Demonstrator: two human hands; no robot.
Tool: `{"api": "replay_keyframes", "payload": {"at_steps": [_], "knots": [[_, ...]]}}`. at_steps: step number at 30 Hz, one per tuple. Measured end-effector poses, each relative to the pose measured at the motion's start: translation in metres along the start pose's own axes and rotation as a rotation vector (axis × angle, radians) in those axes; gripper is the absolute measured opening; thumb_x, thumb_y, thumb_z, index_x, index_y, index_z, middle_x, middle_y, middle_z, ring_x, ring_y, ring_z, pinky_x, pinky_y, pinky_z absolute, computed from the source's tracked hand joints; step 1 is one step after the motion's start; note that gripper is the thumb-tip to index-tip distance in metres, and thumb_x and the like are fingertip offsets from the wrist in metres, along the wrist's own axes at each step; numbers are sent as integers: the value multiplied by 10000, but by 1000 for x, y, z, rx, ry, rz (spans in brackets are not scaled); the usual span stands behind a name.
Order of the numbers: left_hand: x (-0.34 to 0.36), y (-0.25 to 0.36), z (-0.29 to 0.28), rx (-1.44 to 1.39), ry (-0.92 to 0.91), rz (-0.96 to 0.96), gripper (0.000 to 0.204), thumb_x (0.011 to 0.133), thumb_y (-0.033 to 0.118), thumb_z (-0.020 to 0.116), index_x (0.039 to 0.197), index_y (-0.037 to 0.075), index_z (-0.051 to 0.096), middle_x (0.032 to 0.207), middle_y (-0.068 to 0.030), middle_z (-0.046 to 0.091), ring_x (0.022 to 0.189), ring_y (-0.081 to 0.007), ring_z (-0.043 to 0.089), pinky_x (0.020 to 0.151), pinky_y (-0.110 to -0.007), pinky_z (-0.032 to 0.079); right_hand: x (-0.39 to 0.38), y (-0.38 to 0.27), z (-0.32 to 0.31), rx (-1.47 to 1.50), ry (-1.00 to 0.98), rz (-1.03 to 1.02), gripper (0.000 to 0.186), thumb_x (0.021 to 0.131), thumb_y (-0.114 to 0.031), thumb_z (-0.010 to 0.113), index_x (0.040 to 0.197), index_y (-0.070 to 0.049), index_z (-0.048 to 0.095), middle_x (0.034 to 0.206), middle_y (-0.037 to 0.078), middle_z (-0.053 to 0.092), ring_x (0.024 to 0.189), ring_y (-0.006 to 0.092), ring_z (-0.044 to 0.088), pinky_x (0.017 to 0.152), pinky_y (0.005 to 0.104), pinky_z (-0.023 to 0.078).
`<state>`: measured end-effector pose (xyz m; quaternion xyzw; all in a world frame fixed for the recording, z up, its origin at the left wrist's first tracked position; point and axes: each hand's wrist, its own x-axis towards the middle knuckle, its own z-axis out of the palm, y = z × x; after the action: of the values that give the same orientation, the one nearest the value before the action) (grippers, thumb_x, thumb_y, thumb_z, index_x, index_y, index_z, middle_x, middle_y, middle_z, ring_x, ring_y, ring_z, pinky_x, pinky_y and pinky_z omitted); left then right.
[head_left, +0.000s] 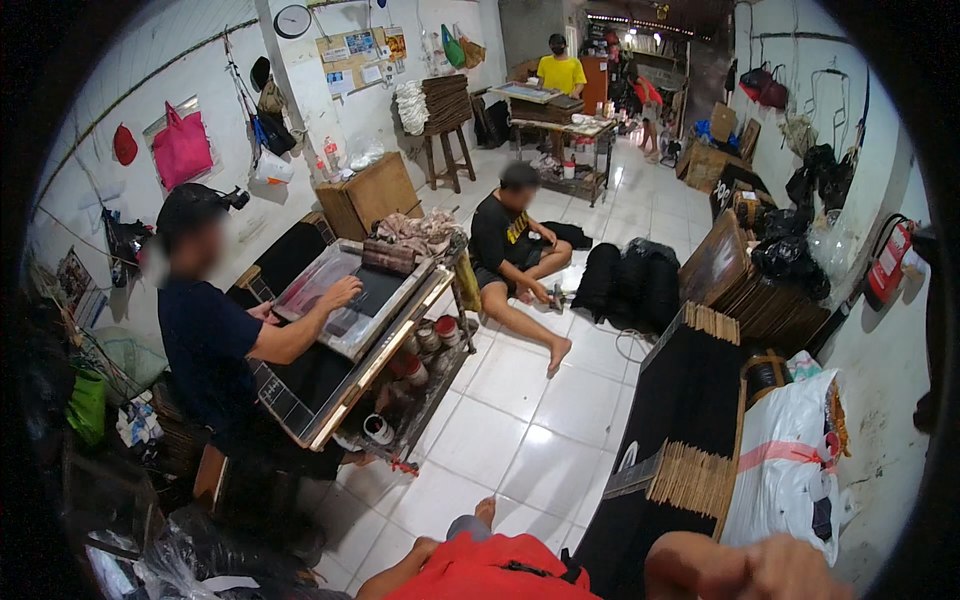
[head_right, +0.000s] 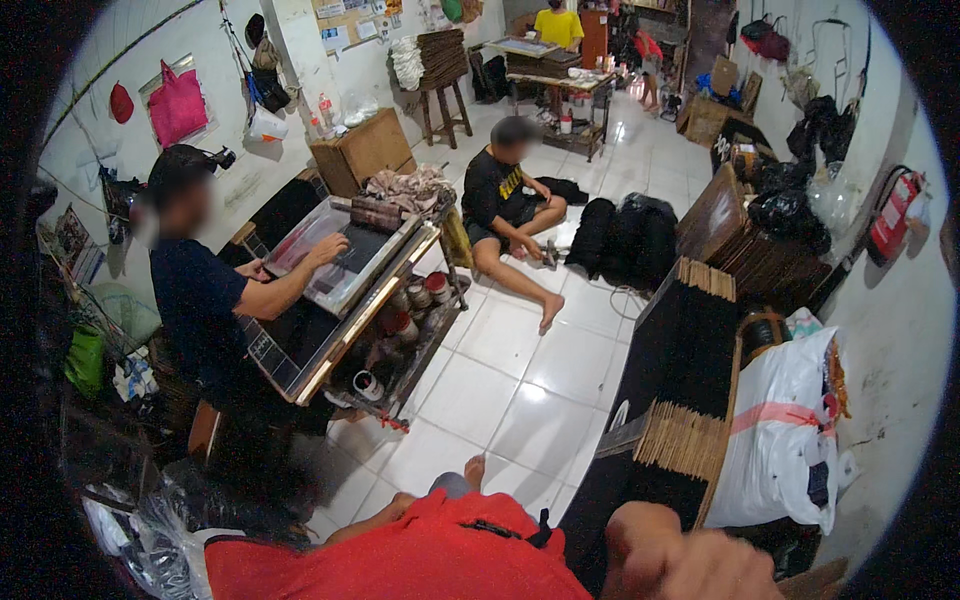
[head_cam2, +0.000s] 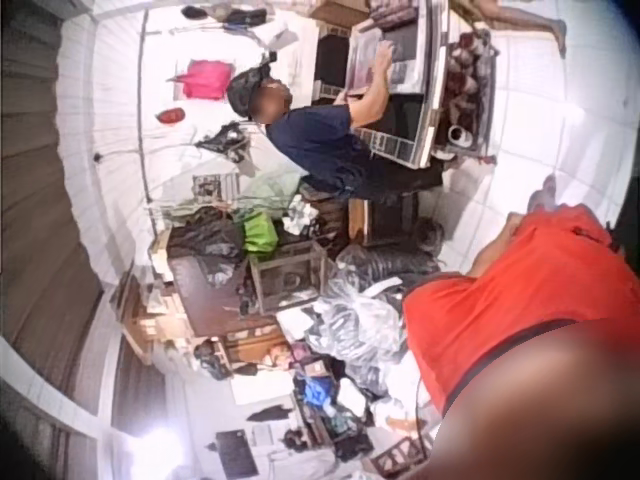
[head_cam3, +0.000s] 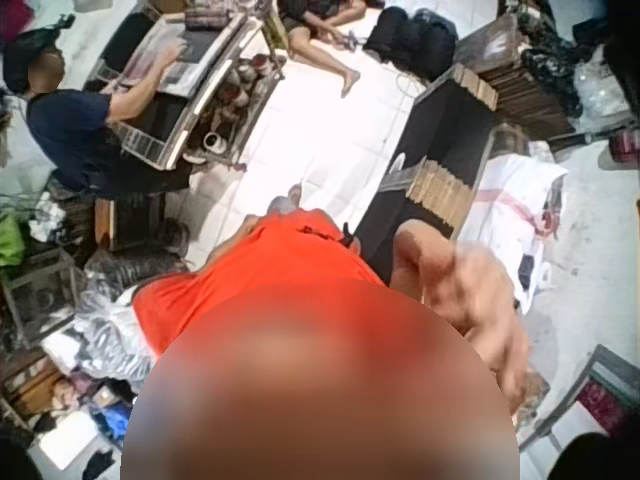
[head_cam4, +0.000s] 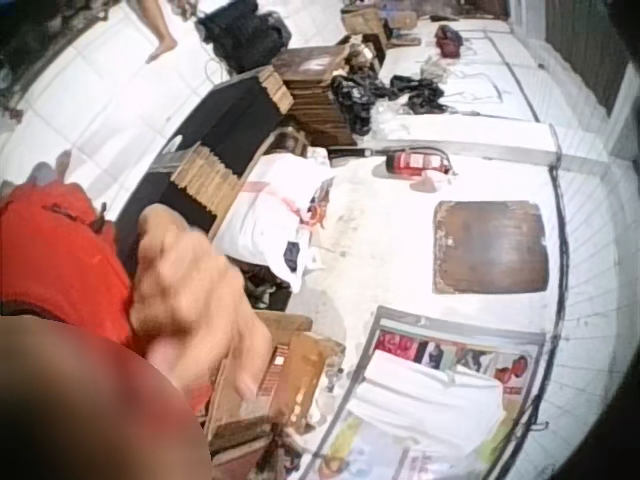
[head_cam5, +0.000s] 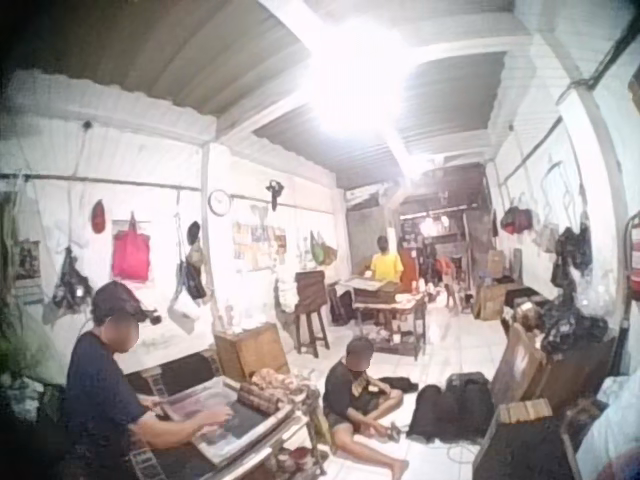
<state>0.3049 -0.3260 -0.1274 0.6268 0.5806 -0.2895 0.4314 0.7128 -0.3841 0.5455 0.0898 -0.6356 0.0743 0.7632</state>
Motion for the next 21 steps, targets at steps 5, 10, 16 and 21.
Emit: {"api": "replay_keyframes", "payload": {"at_steps": [5, 10, 16, 21], "knots": [[-5, -44, 16, -141, 185, 380, 320, 775, 404, 582, 771, 97, 671, 780, -78, 634, 716, -175, 592, 631, -336, 464, -117, 11, -51, -785, 297, 741, 288, 627, 60, 756, 835, -62, 599, 681, 29, 578, 594, 135, 536, 557, 258, 441], [-8, -14, -5, -40, 116, 97, 408, 781, 449, 562, 909, 78, 670, 938, -118, 642, 862, -228, 613, 716, -342, 477, -341, -9, -89, -1081, 155, 1506, 114, 729, -73, 691, 758, 25, 640, 639, 57, 621, 585, 104, 575, 546, 254, 469], [-10, 23, -40, -230, 177, 17, 414, 770, 425, 627, 871, 28, 689, 891, -107, 677, 785, -231, 637, 688, -339, 487, -561, -163, -77, -1229, 184, 1956, 67, 748, -35, 617, 758, 26, 641, 648, 105, 638, 500, 142, 584, 478, 282, 474], [-14, 42, -61, -665, 140, -83, 394, 757, 432, 653, 751, 39, 682, 691, -74, 646, 580, -179, 578, 568, -317, 467, -604, -227, -81, -1286, 401, 2340, 70, 761, -37, 588, 770, 10, 639, 665, 105, 641, 515, 157, 589, 477, 296, 470]]}}
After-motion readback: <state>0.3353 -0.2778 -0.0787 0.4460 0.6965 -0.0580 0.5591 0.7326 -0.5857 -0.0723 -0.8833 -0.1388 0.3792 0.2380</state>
